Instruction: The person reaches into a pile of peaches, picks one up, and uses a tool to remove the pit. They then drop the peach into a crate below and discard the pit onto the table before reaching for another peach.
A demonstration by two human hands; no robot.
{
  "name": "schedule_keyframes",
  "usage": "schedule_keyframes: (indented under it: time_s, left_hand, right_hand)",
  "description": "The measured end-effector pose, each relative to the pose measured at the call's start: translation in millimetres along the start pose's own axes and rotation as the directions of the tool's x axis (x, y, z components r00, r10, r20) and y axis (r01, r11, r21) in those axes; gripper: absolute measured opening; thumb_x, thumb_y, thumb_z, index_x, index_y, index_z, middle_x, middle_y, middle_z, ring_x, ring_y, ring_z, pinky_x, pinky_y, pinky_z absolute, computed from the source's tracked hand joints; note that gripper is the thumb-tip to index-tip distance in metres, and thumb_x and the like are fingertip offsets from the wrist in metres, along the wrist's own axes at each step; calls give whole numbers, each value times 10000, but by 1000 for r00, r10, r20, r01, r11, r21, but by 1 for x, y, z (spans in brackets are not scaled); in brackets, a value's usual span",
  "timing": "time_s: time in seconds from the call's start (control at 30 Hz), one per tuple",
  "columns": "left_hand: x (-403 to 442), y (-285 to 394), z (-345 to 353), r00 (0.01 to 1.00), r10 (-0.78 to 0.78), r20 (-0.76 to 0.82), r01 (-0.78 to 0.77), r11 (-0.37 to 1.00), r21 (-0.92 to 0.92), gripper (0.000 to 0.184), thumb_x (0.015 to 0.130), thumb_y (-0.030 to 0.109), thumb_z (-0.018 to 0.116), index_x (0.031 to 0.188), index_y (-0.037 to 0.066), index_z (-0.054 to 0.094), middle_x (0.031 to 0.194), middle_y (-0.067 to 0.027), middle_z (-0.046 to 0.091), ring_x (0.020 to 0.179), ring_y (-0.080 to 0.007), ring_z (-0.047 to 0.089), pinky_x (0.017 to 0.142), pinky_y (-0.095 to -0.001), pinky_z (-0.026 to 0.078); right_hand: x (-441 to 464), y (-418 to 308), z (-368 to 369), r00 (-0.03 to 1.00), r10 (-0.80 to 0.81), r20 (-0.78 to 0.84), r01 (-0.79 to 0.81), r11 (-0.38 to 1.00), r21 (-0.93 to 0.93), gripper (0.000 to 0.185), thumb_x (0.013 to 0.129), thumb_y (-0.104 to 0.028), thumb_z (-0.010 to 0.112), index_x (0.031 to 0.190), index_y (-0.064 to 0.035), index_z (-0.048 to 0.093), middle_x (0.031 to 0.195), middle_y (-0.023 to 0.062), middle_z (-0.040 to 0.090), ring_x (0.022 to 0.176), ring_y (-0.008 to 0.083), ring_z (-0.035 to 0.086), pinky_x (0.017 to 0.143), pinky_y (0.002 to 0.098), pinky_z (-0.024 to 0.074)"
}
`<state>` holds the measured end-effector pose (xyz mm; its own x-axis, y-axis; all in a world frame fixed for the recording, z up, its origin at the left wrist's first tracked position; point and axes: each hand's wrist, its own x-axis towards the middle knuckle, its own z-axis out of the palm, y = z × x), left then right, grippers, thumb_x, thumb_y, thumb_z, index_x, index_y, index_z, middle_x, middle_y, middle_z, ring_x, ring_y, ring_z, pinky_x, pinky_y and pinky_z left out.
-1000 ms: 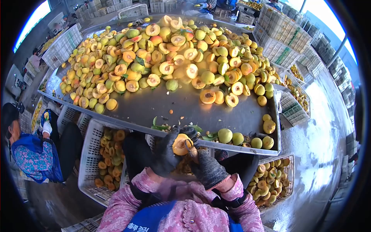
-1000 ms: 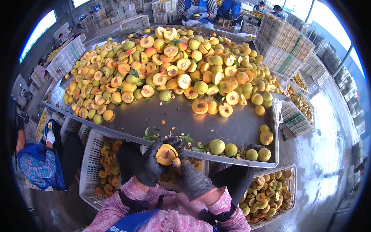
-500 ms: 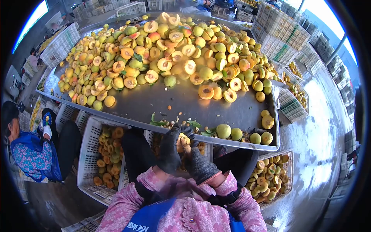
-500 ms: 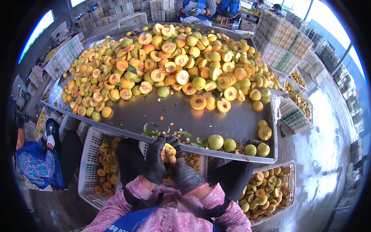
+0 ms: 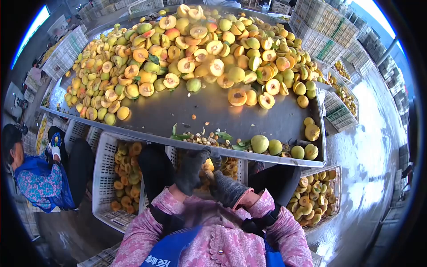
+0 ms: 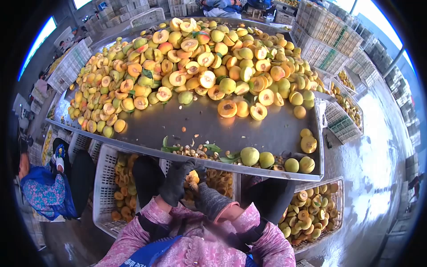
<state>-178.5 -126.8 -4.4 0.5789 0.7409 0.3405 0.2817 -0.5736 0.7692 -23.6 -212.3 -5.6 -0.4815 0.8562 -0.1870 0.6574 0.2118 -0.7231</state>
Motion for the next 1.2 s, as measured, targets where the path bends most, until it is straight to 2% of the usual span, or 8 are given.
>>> schedule_keyframes:
  time_s: [0.23, 0.37, 0.53, 0.67, 0.8, 0.9, 1.1, 1.2]
  left_hand:
    - [-8, -4, 16, 980, -89, -179, 93, 996, 11, 212, 860, 92, 489, 1028, -2, 578, 937, -109, 619, 860, -185, 600, 760, -307, 494]
    - [-4, 21, 12, 948, -278, -153, 212, 913, -348, 248, 865, 76, 433, 1062, -8, 558, 947, -100, 606, 874, -170, 592, 786, -312, 492]
    - [-17, 9, 24, 871, -455, 182, 292, 183, -939, 293, 846, 137, 473, 1086, -18, 537, 1012, -105, 612, 903, -172, 590, 838, -328, 472]
    - [-7, 21, 17, 901, -428, 70, 282, 454, -845, 318, 837, 120, 508, 1122, -20, 490, 1083, -157, 552, 964, -254, 582, 798, -404, 539]
    - [-1, 34, -37, 837, -517, -178, 265, 667, -696, 294, 828, 40, 514, 1112, -33, 497, 1051, -152, 568, 980, -246, 579, 803, -384, 520]
    - [-18, 16, -103, 785, -450, -425, 114, 781, -615, 298, 906, 163, 409, 1075, -39, 548, 1015, -130, 599, 945, -219, 585, 831, -334, 474]
    - [-43, -69, -172, 730, -419, -540, 635, 708, 309, 254, 851, 202, 558, 1001, 8, 622, 957, -128, 644, 890, -234, 605, 801, -317, 454]
    - [26, -45, -136, 857, -376, -352, 400, 916, -5, 276, 810, 200, 619, 994, -6, 613, 949, -125, 646, 907, -206, 611, 824, -311, 460]
  right_hand:
    - [3, -14, -7, 1000, 2, -27, 9, 918, 396, 307, 820, -107, 574, 1098, -1, 499, 865, 134, 566, 747, 269, 578, 651, 332, 457]
    - [-5, -10, 5, 958, 124, 258, -255, -44, 966, 345, 822, -120, 586, 1137, -2, 507, 963, 102, 578, 843, 205, 590, 701, 272, 475]
    - [-7, 8, 31, 976, 65, 210, -215, 94, 972, 359, 835, -187, 629, 1149, -71, 501, 754, -1, 543, 594, 66, 526, 470, 200, 399]
    - [-17, -6, 7, 933, 16, 360, -350, -199, 915, 373, 839, -159, 613, 1181, -73, 492, 659, -29, 495, 491, 62, 476, 398, 198, 342]
    - [-38, -12, -22, 913, 161, 375, -368, -73, 927, 373, 802, -143, 602, 1161, -67, 535, 713, 50, 592, 587, 151, 583, 495, 257, 444]
    - [-32, 47, 29, 942, 309, 133, -324, 940, 111, 336, 805, -210, 576, 1075, -19, 522, 738, 137, 587, 668, 299, 579, 597, 378, 457]
    - [-25, 85, 72, 948, 315, 51, -319, 930, 181, 339, 753, -232, 591, 1015, -17, 586, 919, 238, 620, 897, 383, 604, 751, 431, 484]
    - [-30, 82, 61, 956, 295, 2, -289, 937, 198, 313, 784, -228, 581, 1004, -7, 562, 899, 226, 592, 844, 382, 585, 720, 423, 474]
